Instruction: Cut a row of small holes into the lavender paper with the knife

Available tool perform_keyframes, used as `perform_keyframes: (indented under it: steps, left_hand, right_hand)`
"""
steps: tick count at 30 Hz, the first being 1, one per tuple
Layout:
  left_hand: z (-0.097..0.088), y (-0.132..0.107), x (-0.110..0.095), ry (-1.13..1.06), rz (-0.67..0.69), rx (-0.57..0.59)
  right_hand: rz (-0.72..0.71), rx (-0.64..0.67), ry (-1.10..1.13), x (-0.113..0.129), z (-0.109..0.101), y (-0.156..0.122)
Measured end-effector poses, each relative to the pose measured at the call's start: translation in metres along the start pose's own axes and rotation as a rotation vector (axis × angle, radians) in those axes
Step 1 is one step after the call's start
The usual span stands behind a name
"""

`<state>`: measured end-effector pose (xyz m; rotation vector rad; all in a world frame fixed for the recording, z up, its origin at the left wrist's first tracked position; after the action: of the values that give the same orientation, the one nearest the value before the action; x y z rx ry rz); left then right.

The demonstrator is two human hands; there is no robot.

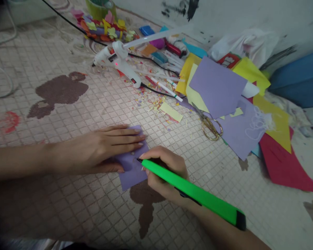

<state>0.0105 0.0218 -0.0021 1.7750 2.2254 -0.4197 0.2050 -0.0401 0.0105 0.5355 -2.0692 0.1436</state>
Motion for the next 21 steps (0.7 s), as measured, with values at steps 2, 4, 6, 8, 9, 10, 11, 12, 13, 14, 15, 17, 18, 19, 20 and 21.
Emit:
perform_keyframes:
  steps: [2,4,6,8,9,10,11,12,13,14,15,17,18,19,20,21]
  left_hand:
    - [0.0001,-0.0002,0.0001,-0.004,0.001,-0.003]
    - [-0.0001,-0.0006,-0.0001,-0.008,0.004,-0.007]
    - [-0.0003,-0.001,-0.0002,-0.012,0.008,-0.015]
    - [-0.0004,-0.0012,0.0,-0.018,0.009,-0.021]
    - [-0.0003,-0.0012,0.0002,-0.022,0.009,-0.023]
    - [-0.0003,-0.001,0.0004,-0.025,0.008,-0.024]
    - [-0.0002,-0.0008,0.0006,-0.029,0.008,-0.024]
    - [-0.0001,-0.0006,0.0008,-0.032,0.01,-0.024]
    - [-0.0001,-0.0004,0.0008,-0.034,0.013,-0.025]
    - [0.0,-0.0003,0.0009,-0.036,0.016,-0.024]
    - [0.0,-0.0003,0.0009,-0.038,0.018,-0.025]
    - [0.0,-0.0003,0.0009,-0.038,0.018,-0.026]
    - [0.0001,-0.0003,0.0008,-0.035,0.017,-0.027]
    - [0.0003,-0.0003,0.0008,-0.03,0.015,-0.025]
    - [0.0006,-0.0002,0.0007,-0.024,0.012,-0.023]
    - [0.0008,-0.0002,0.0007,-0.019,0.011,-0.019]
  right_hand:
    - [-0.004,-0.007,-0.005,-0.0001,0.0002,0.0004]
    - [-0.003,-0.007,0.002,-0.0003,0.0004,0.0003]
    - [-0.002,-0.005,0.01,0.0001,0.0003,0.0003]
    - [-0.005,-0.002,0.009,0.0007,0.0003,0.0007]
    - [-0.006,-0.001,0.008,0.0008,0.0004,0.0009]
    - [-0.009,-0.009,0.009,0.0008,0.0004,0.001]
    - [-0.009,-0.015,0.01,0.0005,0.0006,0.001]
    - [-0.008,-0.019,0.012,-0.0001,0.0009,0.0008]
    - [-0.005,-0.018,0.014,-0.0009,0.0013,0.0006]
    - [-0.007,-0.019,0.013,-0.0015,0.0015,0.0003]
    - [-0.006,-0.016,0.009,-0.0023,0.0017,-0.0001]
    - [-0.009,-0.008,0.001,-0.0033,0.0019,-0.001]
    - [-0.01,-0.004,-0.002,-0.0038,0.0017,-0.0015]
    - [-0.007,0.002,-0.004,-0.0043,0.0016,-0.002]
    - [-0.004,0.009,-0.005,-0.0049,0.0015,-0.0025]
    - [-0.002,0.016,-0.005,-0.0054,0.0014,-0.0029]
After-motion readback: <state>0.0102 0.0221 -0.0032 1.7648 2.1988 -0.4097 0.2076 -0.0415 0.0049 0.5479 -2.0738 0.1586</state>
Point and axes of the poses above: each hand's wrist, its own y-axis towards the middle knuckle, its own z-axis out of the palm, x = y × z, the point moved 3 cm from there along y, towards the middle knuckle, and after that the axes turned 14 degrees about x, right-handed, at the moved point
